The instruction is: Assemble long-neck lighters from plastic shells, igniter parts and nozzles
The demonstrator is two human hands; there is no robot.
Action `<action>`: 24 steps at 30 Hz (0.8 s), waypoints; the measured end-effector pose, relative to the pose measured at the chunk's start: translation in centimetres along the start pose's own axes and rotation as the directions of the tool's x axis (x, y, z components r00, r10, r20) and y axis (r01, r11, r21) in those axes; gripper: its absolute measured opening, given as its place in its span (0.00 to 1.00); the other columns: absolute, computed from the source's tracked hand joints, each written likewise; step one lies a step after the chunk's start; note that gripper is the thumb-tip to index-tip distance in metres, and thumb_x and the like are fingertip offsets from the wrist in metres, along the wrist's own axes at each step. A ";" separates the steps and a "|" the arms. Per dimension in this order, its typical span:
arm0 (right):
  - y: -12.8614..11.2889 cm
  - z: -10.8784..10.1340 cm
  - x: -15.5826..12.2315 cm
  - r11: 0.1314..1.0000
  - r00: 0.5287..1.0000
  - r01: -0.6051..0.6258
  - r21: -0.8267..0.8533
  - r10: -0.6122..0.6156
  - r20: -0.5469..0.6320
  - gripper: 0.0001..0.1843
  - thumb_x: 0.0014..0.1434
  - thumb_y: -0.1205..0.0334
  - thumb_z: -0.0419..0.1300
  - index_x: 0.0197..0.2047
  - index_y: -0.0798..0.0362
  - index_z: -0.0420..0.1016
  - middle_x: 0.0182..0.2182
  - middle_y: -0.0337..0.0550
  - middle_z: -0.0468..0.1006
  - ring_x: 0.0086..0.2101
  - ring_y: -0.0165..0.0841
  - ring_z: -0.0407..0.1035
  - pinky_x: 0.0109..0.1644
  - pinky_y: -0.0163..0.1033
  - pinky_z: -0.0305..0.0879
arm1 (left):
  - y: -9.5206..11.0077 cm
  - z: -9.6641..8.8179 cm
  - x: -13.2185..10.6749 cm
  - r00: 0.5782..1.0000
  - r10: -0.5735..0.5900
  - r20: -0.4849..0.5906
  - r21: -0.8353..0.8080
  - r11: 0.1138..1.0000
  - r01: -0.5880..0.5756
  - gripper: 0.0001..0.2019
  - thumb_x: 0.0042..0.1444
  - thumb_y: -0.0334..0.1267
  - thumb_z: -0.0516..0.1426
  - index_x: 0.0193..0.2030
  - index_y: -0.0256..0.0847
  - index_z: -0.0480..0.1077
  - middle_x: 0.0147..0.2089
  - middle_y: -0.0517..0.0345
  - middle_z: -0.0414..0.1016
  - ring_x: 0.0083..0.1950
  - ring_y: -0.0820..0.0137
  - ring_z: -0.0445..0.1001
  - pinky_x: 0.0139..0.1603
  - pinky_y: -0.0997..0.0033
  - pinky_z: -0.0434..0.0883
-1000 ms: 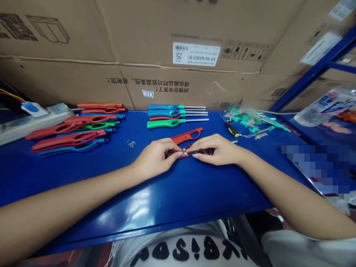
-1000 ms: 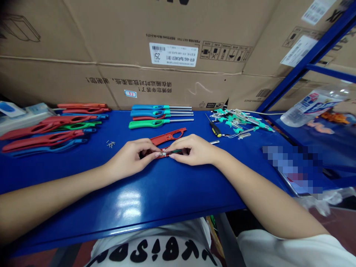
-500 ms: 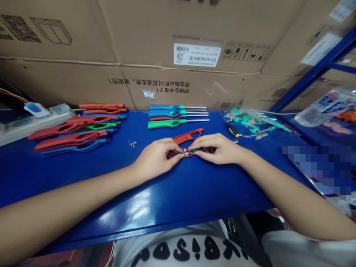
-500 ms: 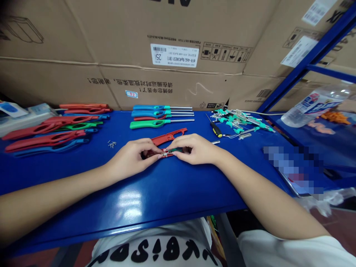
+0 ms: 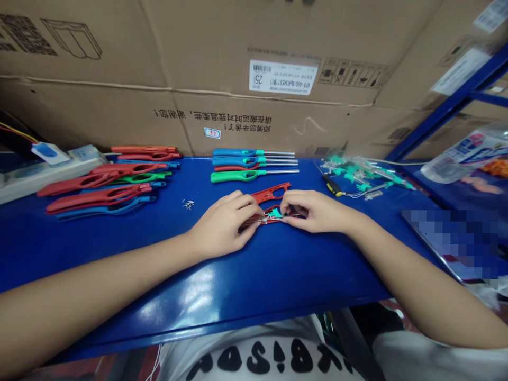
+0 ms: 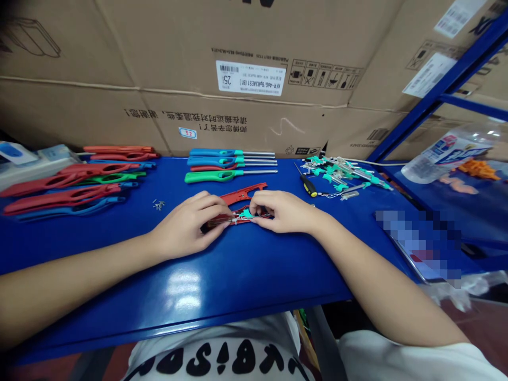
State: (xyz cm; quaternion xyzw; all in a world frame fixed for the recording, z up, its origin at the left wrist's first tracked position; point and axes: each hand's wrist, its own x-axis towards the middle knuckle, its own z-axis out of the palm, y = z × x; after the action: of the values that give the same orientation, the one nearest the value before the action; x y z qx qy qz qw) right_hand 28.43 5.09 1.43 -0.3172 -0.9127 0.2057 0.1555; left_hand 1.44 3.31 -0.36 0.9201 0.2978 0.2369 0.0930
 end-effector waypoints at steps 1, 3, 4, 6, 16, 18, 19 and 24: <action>0.0 0.0 0.0 1.000 1.000 0.004 0.003 -0.004 -0.001 0.02 0.62 0.65 0.62 0.39 0.52 0.72 0.35 0.41 0.75 0.30 0.29 0.64 0.34 0.34 0.59 | 0.0 0.0 0.0 1.000 0.011 0.008 0.009 1.000 -0.011 0.10 0.67 0.35 0.54 0.50 0.39 0.74 0.47 0.50 0.77 0.48 0.61 0.71 0.51 0.60 0.70; 0.0 0.0 0.0 1.000 1.000 0.019 0.008 -0.019 0.000 0.02 0.62 0.65 0.62 0.39 0.52 0.73 0.36 0.41 0.75 0.31 0.29 0.64 0.35 0.34 0.60 | 0.1 0.1 0.0 1.000 -0.001 0.010 0.002 1.000 0.001 0.10 0.67 0.35 0.53 0.50 0.40 0.73 0.48 0.50 0.77 0.49 0.60 0.71 0.52 0.60 0.69; 0.0 0.0 0.0 1.000 1.000 0.029 0.011 -0.029 0.002 0.02 0.62 0.65 0.62 0.39 0.52 0.73 0.36 0.41 0.76 0.31 0.29 0.64 0.35 0.35 0.60 | 0.0 0.2 0.0 1.000 -0.012 0.009 -0.008 1.000 0.012 0.09 0.66 0.35 0.53 0.50 0.40 0.73 0.48 0.50 0.77 0.50 0.60 0.71 0.52 0.59 0.69; 0.0 -0.1 0.0 0.999 0.999 0.047 0.020 -0.047 0.004 0.02 0.62 0.64 0.61 0.40 0.52 0.74 0.37 0.42 0.76 0.32 0.30 0.65 0.35 0.35 0.60 | 0.0 0.3 0.0 1.000 -0.029 0.009 -0.027 0.999 0.029 0.09 0.66 0.35 0.54 0.50 0.40 0.72 0.49 0.50 0.77 0.51 0.60 0.72 0.53 0.58 0.69; 0.1 0.4 0.5 0.998 0.998 -0.057 0.015 0.058 -0.025 0.03 0.64 0.63 0.61 0.40 0.53 0.75 0.30 0.39 0.76 0.28 0.29 0.63 0.33 0.34 0.59 | -0.1 0.6 -0.1 0.999 -0.036 0.019 -0.058 0.998 0.037 0.08 0.66 0.33 0.53 0.49 0.40 0.71 0.48 0.51 0.78 0.51 0.61 0.73 0.53 0.59 0.69; 0.2 0.3 0.4 0.998 0.999 -0.045 0.041 0.046 -0.020 0.04 0.64 0.63 0.61 0.40 0.53 0.76 0.31 0.40 0.76 0.27 0.29 0.63 0.33 0.34 0.59 | -0.1 0.6 -0.1 0.999 -0.037 0.017 -0.063 0.997 0.038 0.08 0.66 0.33 0.53 0.49 0.40 0.71 0.48 0.52 0.78 0.50 0.62 0.74 0.53 0.59 0.69; 0.3 0.3 0.4 0.998 0.999 -0.036 0.057 0.037 -0.017 0.04 0.65 0.64 0.60 0.41 0.54 0.76 0.31 0.40 0.76 0.27 0.29 0.63 0.33 0.34 0.59 | -0.2 0.7 -0.1 0.999 -0.035 0.017 -0.066 0.997 0.036 0.08 0.67 0.33 0.53 0.49 0.40 0.71 0.48 0.52 0.78 0.51 0.62 0.74 0.53 0.59 0.69; 0.1 0.1 0.3 0.995 1.000 -0.024 0.096 0.026 -0.014 0.05 0.65 0.66 0.59 0.43 0.54 0.76 0.33 0.41 0.77 0.28 0.28 0.63 0.33 0.34 0.60 | -0.1 0.3 0.1 0.999 0.007 0.043 0.020 1.000 -0.007 0.08 0.69 0.34 0.52 0.50 0.41 0.71 0.47 0.53 0.79 0.50 0.62 0.75 0.52 0.60 0.68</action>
State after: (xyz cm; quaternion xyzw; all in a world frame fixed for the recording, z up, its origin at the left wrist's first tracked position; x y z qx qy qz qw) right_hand 28.22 5.31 1.36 -0.3222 -0.8965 0.2488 0.1748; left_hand 1.55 3.46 -0.62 0.9269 0.2949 0.2144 0.0892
